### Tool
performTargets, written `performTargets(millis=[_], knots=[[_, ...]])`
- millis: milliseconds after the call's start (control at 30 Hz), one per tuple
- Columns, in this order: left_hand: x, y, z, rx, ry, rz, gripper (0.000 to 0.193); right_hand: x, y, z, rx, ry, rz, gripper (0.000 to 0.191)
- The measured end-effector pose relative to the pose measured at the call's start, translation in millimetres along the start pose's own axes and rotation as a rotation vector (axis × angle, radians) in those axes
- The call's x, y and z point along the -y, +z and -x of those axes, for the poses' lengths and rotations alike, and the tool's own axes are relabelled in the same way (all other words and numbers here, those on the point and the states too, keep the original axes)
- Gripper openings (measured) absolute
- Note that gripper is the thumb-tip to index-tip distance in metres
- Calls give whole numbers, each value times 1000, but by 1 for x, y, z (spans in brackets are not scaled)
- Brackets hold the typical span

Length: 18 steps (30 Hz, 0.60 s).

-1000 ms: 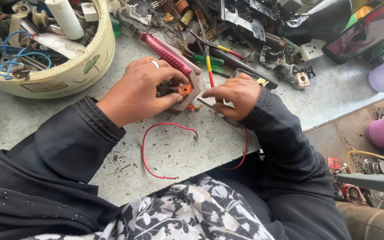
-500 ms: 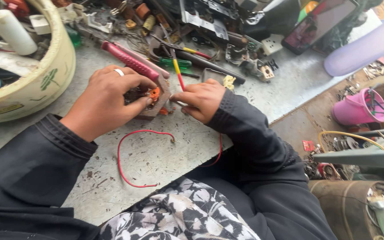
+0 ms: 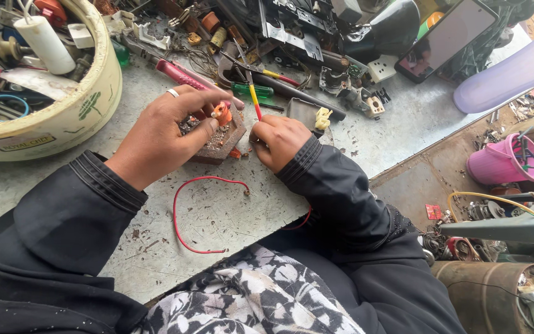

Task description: The person uses pliers to strip the insulation from a red wire and then uses a hammer to strike the wire end on a workbench. The workspace is cluttered with various electronic components and tools.

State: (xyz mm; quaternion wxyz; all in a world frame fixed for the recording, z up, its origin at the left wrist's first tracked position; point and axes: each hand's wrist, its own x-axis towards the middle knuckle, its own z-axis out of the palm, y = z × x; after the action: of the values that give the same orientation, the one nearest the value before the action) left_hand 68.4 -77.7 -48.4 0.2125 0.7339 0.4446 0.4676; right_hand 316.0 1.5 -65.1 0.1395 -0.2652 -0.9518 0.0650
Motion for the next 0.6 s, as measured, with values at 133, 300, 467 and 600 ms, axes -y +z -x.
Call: performTargets(millis=[133, 300, 467, 600], knots=[[3, 1, 0, 19, -4, 109, 38, 0, 3, -3, -18, 9, -17, 14], [4, 3, 1, 13, -19, 135, 35, -3, 2, 0, -51, -87, -1, 26], [4, 4, 2, 33, -22, -47, 36, -9, 6, 2, -22, -83, -7, 32], [5, 5, 2, 53, 29, -201, 36, -12, 13, 7, -42, -42, -39, 37]])
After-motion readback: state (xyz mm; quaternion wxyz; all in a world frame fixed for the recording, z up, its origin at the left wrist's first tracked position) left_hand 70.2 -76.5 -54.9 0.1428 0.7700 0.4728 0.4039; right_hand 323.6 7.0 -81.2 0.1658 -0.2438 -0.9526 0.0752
